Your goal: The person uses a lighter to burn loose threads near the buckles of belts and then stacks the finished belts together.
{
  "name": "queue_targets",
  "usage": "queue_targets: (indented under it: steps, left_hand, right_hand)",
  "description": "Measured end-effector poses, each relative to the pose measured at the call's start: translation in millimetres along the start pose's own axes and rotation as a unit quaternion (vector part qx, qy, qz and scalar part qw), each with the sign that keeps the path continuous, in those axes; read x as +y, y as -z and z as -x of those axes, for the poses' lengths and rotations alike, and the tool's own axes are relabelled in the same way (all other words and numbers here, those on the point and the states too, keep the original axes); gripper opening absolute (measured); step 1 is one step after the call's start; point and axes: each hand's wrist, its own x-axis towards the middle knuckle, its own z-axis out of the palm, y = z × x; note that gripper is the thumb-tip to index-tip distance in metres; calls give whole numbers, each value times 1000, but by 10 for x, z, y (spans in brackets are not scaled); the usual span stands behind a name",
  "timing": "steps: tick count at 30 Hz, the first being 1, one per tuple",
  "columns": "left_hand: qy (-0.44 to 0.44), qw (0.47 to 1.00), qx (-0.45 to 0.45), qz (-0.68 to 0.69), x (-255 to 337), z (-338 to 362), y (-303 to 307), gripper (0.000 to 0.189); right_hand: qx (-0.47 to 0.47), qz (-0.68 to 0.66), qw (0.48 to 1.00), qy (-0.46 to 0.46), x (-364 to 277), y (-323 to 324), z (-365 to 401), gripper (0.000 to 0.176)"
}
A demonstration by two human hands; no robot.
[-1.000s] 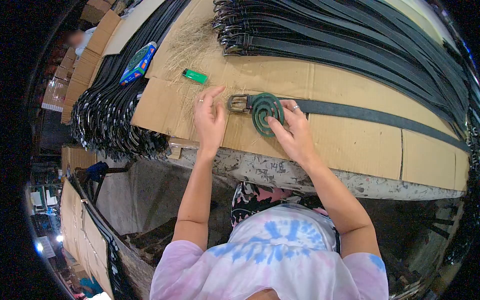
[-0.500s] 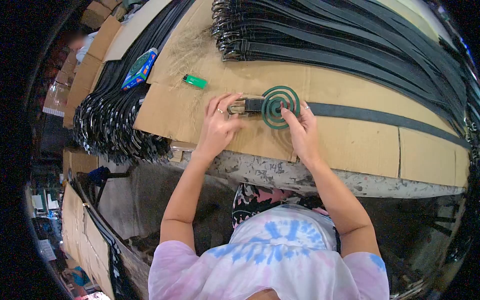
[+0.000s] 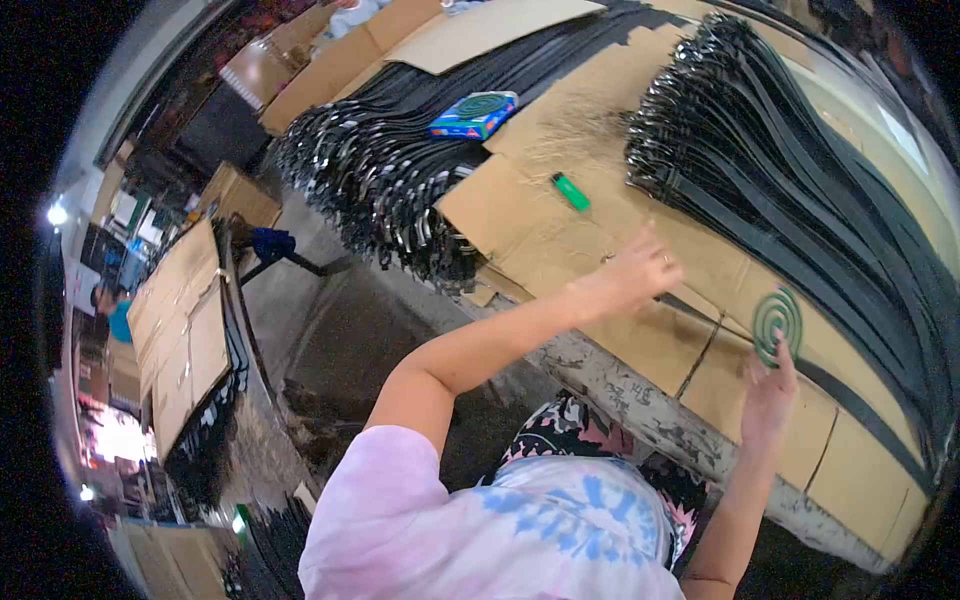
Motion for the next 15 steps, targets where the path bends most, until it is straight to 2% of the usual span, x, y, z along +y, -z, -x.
queue_targets:
  steps: [2,3,5,6,8,10,11,12,13,14,15]
  left_hand:
    - [-31,998,39,-29,91,30,48,19]
    - [-29,998,41,-28,111,71,118,19]
    - [-56,990,130,28,99,139,287,16]
    - [-64,989,132,26,83,174,377,16]
    - [-59,986,155,-3,-8,311,583,21]
    - [-52,985,163,-5,-122,442,688,24]
    - [-62,984,167,18,-184,529,746,27]
    - [-46,984,170,5,-226,599,835,27]
    - [-58,980,191,20,-246,624,915,35]
    - [-74,974,212,37,-264,640,964,43]
    - [-66,974,213,30,-289,671,994,43]
  right_hand:
    - [112,-49,991,55,-120,212,-64,33]
    - [111,-47,991,54,-208,284,-94,33]
    - [113,-65,983,129,-418,392,-76,33]
    - [158,-40,975,151,-550,365,-33,35]
    - [145,-5,965,216,-694,1049,-56,37]
    - [199,4,948,249,-1068,1112,51,39]
    - [152,-55,953,258,-1242,1542,19,40]
    - [222,-55,933,280,-1433,1222,160,41]
    - [292,-52,908,296,-1625,854,306,42]
    - [307,7,891,334,-1809,1041,291,41]
    - [302,91,874,370,-1998,1234,332,41]
